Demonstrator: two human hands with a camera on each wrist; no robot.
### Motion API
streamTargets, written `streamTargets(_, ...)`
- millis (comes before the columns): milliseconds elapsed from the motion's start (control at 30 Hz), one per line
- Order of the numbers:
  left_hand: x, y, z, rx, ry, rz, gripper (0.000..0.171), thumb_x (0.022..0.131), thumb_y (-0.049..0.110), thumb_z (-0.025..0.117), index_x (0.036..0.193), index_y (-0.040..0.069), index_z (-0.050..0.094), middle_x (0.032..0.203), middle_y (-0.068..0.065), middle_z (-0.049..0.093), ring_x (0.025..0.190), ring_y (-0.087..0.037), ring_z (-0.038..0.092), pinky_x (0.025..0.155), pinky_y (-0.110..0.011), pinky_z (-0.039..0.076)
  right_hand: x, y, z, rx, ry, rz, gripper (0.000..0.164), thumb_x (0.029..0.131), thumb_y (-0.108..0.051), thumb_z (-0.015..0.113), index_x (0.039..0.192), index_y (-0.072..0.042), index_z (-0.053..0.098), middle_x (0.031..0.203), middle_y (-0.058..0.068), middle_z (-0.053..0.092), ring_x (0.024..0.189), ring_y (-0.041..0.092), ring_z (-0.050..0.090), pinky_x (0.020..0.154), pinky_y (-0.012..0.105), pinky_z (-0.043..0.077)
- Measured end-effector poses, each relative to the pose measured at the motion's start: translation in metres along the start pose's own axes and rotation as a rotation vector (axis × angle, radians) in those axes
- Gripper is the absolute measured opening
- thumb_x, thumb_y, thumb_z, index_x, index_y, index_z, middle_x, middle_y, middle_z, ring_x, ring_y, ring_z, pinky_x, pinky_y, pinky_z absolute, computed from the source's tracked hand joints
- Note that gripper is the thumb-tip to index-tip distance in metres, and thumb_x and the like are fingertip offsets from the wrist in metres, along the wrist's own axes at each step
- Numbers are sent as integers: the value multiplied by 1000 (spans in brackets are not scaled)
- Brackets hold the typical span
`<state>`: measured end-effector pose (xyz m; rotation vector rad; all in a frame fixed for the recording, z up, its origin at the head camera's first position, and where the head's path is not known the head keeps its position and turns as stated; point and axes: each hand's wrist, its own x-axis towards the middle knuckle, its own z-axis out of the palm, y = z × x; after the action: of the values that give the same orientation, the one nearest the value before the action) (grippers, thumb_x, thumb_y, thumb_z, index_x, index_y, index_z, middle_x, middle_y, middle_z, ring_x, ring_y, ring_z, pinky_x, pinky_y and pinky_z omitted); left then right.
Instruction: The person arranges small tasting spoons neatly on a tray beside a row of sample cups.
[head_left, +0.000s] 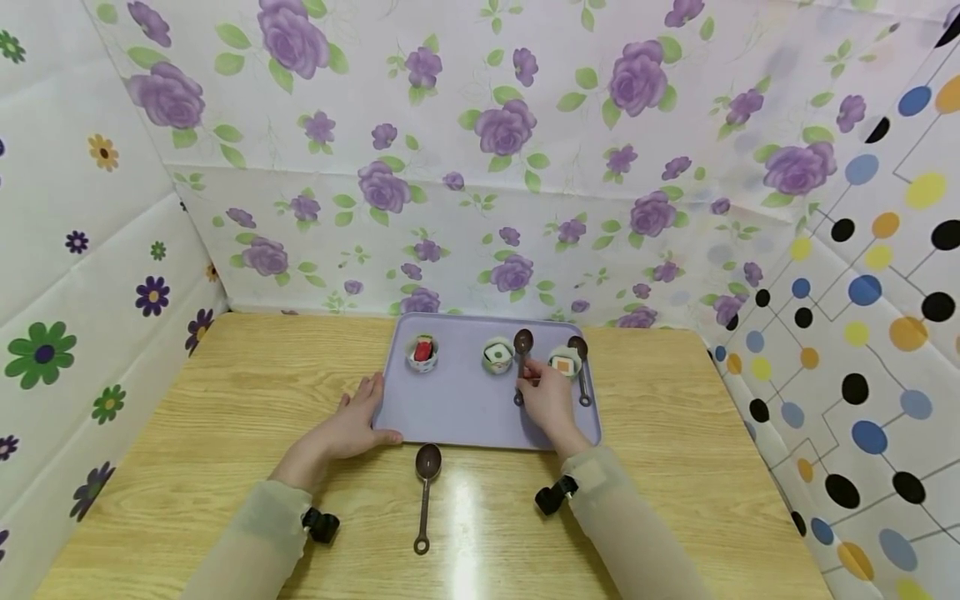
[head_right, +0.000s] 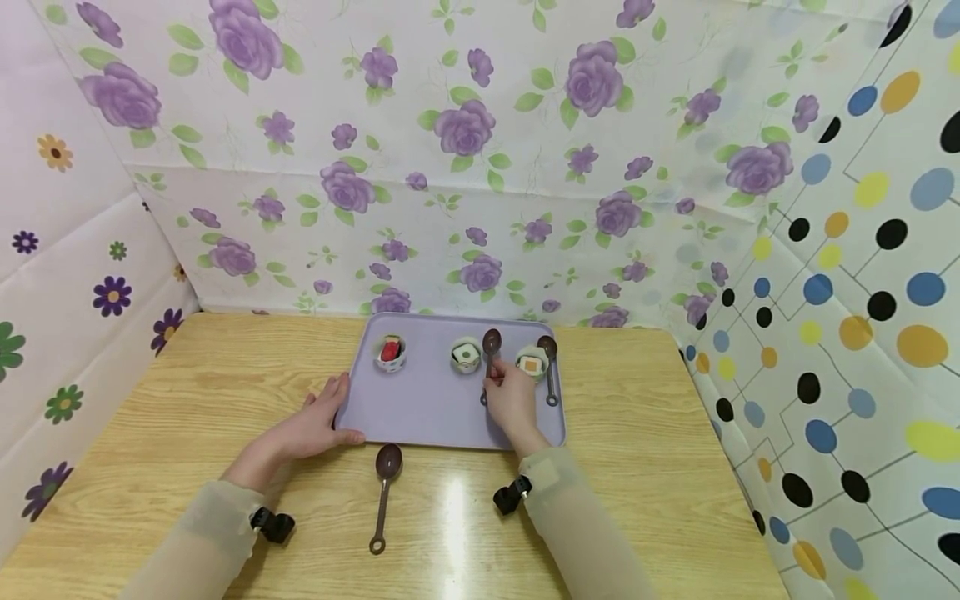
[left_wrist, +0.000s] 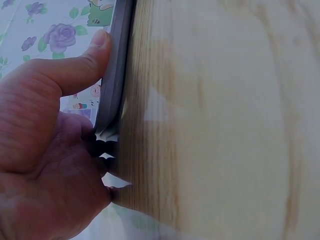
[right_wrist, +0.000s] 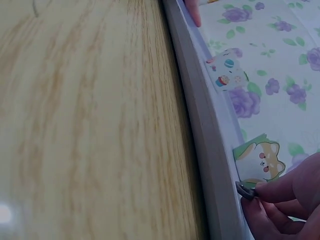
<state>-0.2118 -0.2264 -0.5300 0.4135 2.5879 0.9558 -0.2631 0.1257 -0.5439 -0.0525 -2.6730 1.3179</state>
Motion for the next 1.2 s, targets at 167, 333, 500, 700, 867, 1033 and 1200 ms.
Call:
streamTargets(167,0,0,0,13,-3,-6,119,99,41,78,163,-14,-6,172,-35,-11,159,-50,-13,125,-67,-11,1,-2,1,-26,-12,10,38,99,-5,74,135,4,71,108,11,77,101,28,73,89,43,60)
streamTargets(333,0,0,0,15,1,-8,119,99,40,78,164,-13,-6,172,-34,-10,160,-49,-13,126,-67,-10,2,-3,1,-59,-20,21,35,100,-7,74,133,3,73,106,9,76,99,26,71,86,42,59)
streamTargets(500,0,0,0,12,2,-5,119,99,40,78,164,-14,-6,172,-35,-10,159,-50,-13,125,-67,-10,2,-5,1,-80,-28,25,33,101,-8,73,132,2,74,106,10,76,99,26,71,85,41,59)
streamTargets(700,-1,1,0,8,-3,-7,119,99,40,78,163,-14,-6,172,-36,-10,159,-51,-12,125,-67,-10,1,-6,1,-102,-42,31,32,101,-9,73,131,1,74,105,9,76,98,25,70,84,40,59)
streamTargets(867,-1,1,0,1,-2,2,120,99,41,78,163,-15,-7,171,-36,-10,159,-51,-13,125,-66,-12,0,-6,-1,-134,-39,2,31,101,-9,73,131,1,75,101,9,75,94,24,70,82,41,59)
streamTargets(1033,-4,-1,0,-18,5,17,123,97,44,79,163,-15,-7,170,-38,-12,158,-52,-14,125,-67,-13,-1,-5,-3,-176,-44,-24,31,101,-10,72,129,1,75,99,8,76,93,24,72,82,43,60)
streamTargets(1200,-4,1,0,-16,3,13,121,98,42,78,163,-15,-7,171,-37,-11,159,-51,-14,125,-66,-13,-2,-4,-4,-177,-49,-18,32,102,-11,72,131,2,74,102,10,77,95,26,72,84,44,60)
